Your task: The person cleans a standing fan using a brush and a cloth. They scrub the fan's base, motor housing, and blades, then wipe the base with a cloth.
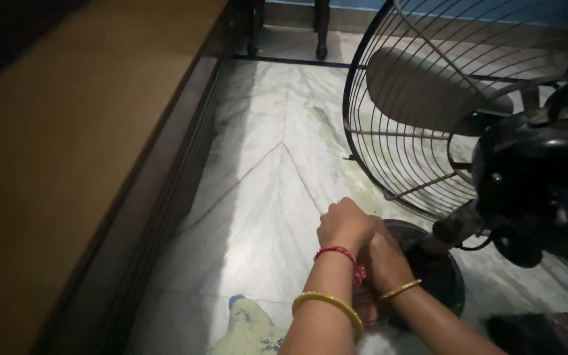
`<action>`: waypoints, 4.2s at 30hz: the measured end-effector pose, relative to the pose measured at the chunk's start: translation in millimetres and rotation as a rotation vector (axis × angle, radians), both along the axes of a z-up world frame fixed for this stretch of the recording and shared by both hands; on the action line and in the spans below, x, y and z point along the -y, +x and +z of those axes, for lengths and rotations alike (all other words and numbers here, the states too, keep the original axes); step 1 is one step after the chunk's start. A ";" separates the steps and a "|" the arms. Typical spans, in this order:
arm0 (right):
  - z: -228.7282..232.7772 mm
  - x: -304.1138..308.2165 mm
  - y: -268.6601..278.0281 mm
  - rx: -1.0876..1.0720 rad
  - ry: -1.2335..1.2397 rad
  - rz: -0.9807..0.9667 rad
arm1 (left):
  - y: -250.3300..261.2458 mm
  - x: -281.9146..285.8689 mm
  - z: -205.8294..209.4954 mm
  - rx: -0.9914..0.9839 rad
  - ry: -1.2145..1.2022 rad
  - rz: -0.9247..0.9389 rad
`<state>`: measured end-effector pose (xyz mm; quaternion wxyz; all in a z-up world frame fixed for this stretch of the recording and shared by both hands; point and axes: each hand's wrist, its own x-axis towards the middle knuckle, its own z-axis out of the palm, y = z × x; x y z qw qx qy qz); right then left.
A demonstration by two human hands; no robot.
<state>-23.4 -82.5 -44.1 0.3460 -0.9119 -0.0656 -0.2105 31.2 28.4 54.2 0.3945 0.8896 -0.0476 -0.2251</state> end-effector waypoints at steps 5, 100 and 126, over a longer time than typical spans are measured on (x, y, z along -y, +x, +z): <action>15.8 -16.6 -25.2 -0.232 0.098 -0.158 | 0.1 3.0 2.1 0.064 0.004 0.051; 0.5 25.8 -67.8 0.053 -0.673 -0.137 | -13.9 14.4 -12.4 0.056 0.079 -0.197; -9.5 144.9 -121.3 -0.148 0.207 -0.586 | -40.4 41.3 -36.7 0.181 -0.110 -0.279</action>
